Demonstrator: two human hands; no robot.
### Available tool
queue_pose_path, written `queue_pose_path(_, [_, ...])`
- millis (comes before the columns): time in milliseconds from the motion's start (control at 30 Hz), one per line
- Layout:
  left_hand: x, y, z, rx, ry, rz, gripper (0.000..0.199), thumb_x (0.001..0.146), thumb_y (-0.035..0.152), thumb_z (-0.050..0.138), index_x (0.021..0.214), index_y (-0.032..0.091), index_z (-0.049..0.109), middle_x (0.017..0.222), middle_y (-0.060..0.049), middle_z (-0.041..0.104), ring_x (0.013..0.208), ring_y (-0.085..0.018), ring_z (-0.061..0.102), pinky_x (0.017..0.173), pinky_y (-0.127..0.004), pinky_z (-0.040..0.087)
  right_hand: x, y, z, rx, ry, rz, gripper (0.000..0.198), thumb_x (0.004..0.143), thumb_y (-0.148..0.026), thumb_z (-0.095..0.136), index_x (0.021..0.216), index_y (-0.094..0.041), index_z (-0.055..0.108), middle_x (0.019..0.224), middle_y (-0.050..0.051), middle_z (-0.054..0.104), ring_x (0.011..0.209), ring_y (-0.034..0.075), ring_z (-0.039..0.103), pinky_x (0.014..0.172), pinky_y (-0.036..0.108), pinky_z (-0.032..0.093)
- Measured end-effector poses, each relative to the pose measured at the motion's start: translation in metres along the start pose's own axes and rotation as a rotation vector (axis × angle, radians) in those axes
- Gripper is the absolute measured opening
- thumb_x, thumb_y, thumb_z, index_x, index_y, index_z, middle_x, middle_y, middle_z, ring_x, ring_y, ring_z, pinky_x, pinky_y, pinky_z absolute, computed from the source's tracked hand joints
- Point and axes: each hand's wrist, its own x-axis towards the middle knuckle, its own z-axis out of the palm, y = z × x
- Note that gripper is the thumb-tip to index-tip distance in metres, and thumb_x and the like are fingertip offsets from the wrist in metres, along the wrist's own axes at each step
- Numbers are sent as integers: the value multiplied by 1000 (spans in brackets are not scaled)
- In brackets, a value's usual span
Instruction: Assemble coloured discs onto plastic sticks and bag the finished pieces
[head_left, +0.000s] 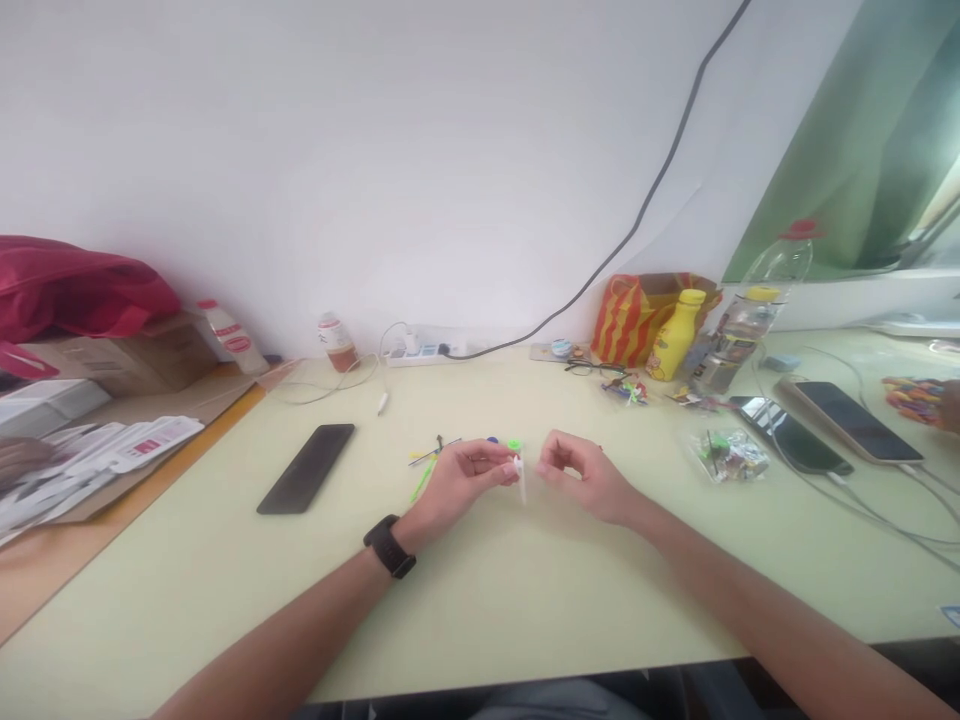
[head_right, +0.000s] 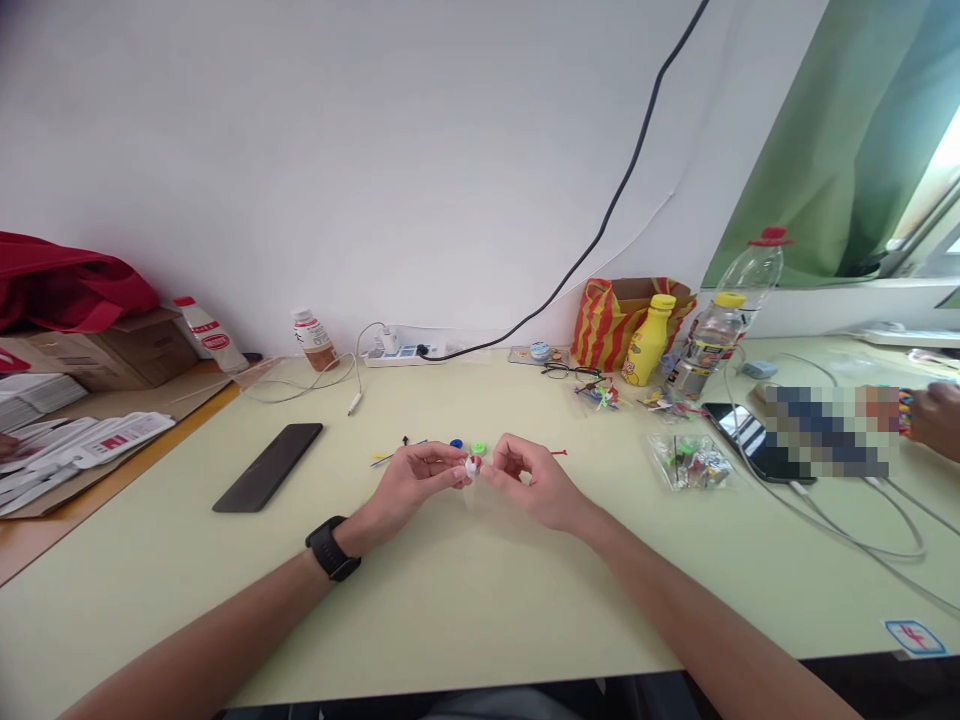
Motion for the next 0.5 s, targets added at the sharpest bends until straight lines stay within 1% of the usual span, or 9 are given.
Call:
queue_pose_path(67, [0,1,0,9,-17,-4,29,84,34,86,105,15,78,104,-11,78,95,-24,75,91,-40,62,0,-1,4,35,12,-6,33,96,-53,66,91,-23,56,85,1,59,75,16,54,71,31,48])
queue_pose_path(167, [-1,1,1,1,-49,-14,30,85,36,85,107,15,78,104,-11,78,96,-24,75,92,-42,61,-1,-2,9,62,-5,-11,29,96,-50,68,98,-23,58,94,3,64,80,16,60,78,33,52])
queue_pose_path(300, [-2,0,2,-13,-72,-13,29,88,36,82,108,16,76,105,-10,78,96,-23,74,93,-41,60,-1,0,13,37,-22,-7,25,97,-48,66,101,-23,61,96,4,68,81,18,62,78,35,53])
queue_pose_path(367, [-2,0,2,-25,-78,-11,29,88,36,82,108,16,76,106,-10,77,98,-23,74,94,-41,60,-1,1,12,26,-22,-14,23,99,-46,65,105,-24,61,95,4,69,82,18,63,77,35,52])
queue_pose_path(433, [-2,1,2,-33,-70,-10,30,88,37,82,108,16,77,107,-10,77,99,-24,74,96,-42,60,-2,1,11,21,-10,-10,26,99,-45,64,114,-25,60,92,3,68,82,19,63,75,35,52])
queue_pose_path(500, [-1,0,2,-35,-38,-7,31,86,38,84,108,17,77,106,-10,78,99,-24,74,96,-43,60,-2,2,10,21,15,18,35,99,-46,64,126,-27,54,90,2,66,80,18,61,74,34,51])
